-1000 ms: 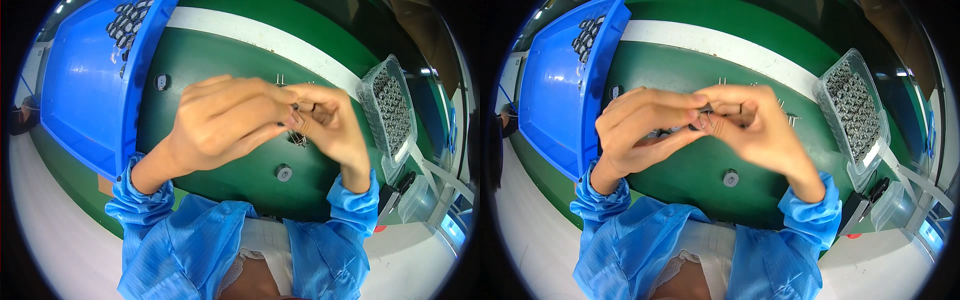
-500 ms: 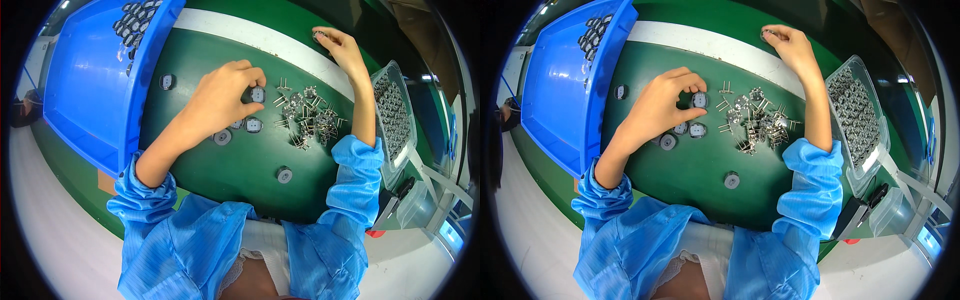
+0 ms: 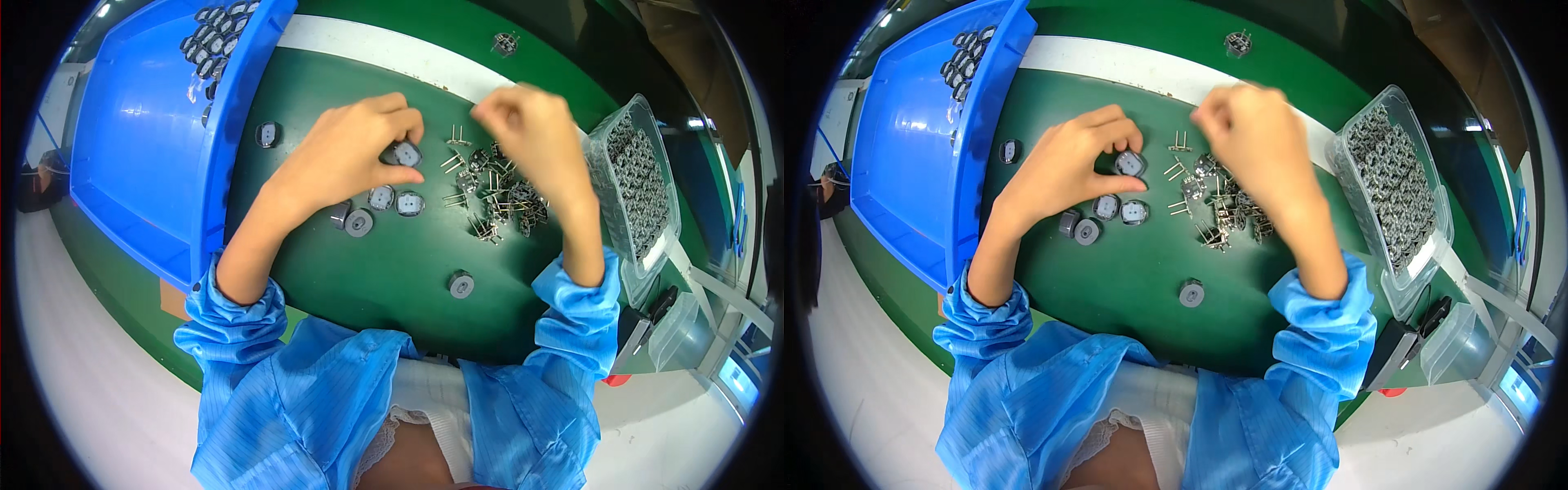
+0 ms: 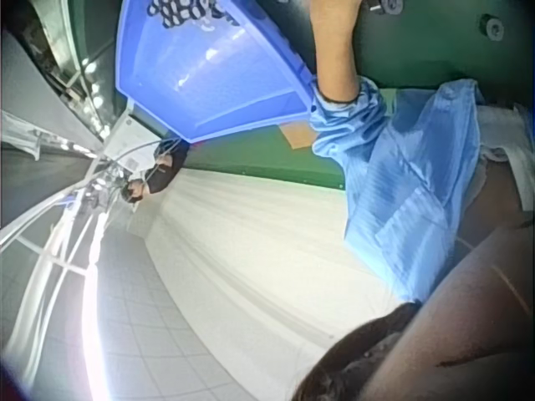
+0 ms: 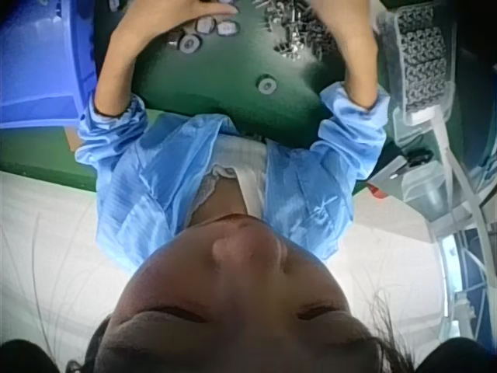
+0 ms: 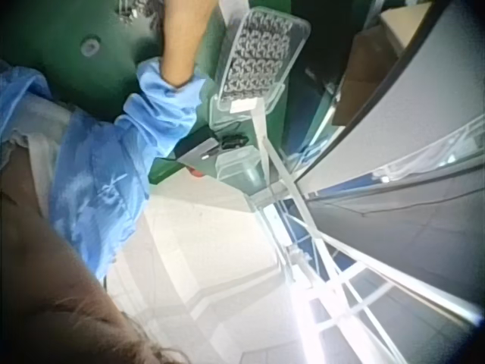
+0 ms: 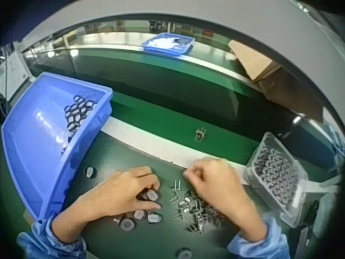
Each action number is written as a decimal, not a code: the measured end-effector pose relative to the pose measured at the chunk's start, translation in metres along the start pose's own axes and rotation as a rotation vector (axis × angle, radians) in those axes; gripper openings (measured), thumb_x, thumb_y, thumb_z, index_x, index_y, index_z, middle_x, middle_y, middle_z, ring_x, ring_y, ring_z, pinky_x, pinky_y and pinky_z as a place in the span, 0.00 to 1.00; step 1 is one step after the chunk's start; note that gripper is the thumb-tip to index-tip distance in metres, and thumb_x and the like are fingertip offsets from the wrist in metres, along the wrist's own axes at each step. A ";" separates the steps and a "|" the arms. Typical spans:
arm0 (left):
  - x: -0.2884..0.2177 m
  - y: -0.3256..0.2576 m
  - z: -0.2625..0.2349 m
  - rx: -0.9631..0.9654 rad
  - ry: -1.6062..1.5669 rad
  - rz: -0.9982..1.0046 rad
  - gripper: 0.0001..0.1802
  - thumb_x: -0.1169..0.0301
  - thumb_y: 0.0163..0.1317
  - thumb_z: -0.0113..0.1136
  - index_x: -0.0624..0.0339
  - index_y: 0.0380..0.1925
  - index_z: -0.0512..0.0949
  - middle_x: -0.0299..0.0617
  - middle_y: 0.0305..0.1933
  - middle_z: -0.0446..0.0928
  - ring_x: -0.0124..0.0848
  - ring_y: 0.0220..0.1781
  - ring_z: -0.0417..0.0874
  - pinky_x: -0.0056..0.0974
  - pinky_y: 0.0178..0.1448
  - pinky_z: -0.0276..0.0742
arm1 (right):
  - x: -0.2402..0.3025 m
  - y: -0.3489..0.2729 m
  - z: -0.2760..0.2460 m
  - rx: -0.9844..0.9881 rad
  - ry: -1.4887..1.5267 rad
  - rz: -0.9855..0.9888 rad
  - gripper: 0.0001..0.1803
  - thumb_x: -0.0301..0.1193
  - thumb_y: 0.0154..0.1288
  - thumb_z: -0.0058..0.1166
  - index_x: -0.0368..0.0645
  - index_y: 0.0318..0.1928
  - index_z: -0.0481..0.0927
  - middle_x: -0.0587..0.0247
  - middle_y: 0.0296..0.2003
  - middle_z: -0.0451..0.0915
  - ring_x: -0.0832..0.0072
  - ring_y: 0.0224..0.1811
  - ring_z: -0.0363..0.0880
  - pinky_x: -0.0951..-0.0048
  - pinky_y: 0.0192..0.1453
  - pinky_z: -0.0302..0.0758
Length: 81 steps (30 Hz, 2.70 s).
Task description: The person sits at a green workbench and assembles small grey circular components by inserting metal pins into them. They pick up the components and pins from a blue bin and a clear plastic tray, respectively, and place the assembled units into the blue bin.
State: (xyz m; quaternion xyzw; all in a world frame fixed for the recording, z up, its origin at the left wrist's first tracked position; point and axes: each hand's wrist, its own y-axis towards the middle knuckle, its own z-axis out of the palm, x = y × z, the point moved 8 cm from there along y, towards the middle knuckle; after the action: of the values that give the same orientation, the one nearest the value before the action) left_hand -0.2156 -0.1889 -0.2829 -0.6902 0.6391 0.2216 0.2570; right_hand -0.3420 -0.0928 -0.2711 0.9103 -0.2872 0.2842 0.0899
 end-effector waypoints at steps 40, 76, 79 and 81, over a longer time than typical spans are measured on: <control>-0.023 -0.004 -0.012 -0.039 -0.934 0.096 0.15 0.81 0.43 0.74 0.71 0.32 0.79 0.50 0.30 0.83 0.32 0.31 0.86 0.32 0.37 0.84 | 0.071 -0.065 -0.037 -0.384 0.316 -0.484 0.09 0.19 0.45 0.67 0.40 0.30 0.84 0.66 0.29 0.82 0.75 0.24 0.79 0.79 0.24 0.73; -0.029 -0.010 0.015 0.177 -0.049 0.271 0.19 0.72 0.43 0.70 0.56 0.38 0.76 0.38 0.40 0.74 0.42 0.43 0.77 0.44 0.45 0.74 | -0.077 0.048 -0.018 -0.296 0.023 -0.013 0.11 0.31 0.61 0.58 0.45 0.45 0.80 0.54 0.44 0.77 0.70 0.42 0.79 0.71 0.44 0.78; -0.022 -0.008 0.006 0.100 0.033 0.198 0.17 0.75 0.43 0.68 0.57 0.37 0.77 0.38 0.40 0.74 0.42 0.43 0.77 0.44 0.45 0.75 | -0.059 0.038 -0.025 -0.379 -0.016 -0.108 0.12 0.26 0.57 0.59 0.46 0.43 0.82 0.55 0.46 0.75 0.67 0.44 0.79 0.68 0.46 0.78; -0.016 -0.009 -0.004 -0.010 0.020 0.159 0.16 0.78 0.43 0.65 0.58 0.37 0.78 0.39 0.39 0.73 0.41 0.42 0.77 0.42 0.45 0.75 | -0.019 0.023 -0.036 -0.315 -0.130 -0.322 0.14 0.23 0.54 0.60 0.47 0.43 0.82 0.58 0.47 0.75 0.66 0.43 0.79 0.67 0.46 0.78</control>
State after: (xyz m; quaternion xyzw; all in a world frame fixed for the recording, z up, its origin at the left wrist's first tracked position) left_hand -0.2081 -0.1785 -0.2690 -0.6406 0.6935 0.2377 0.2287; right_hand -0.3854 -0.0908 -0.2522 0.9355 -0.1841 0.1585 0.2565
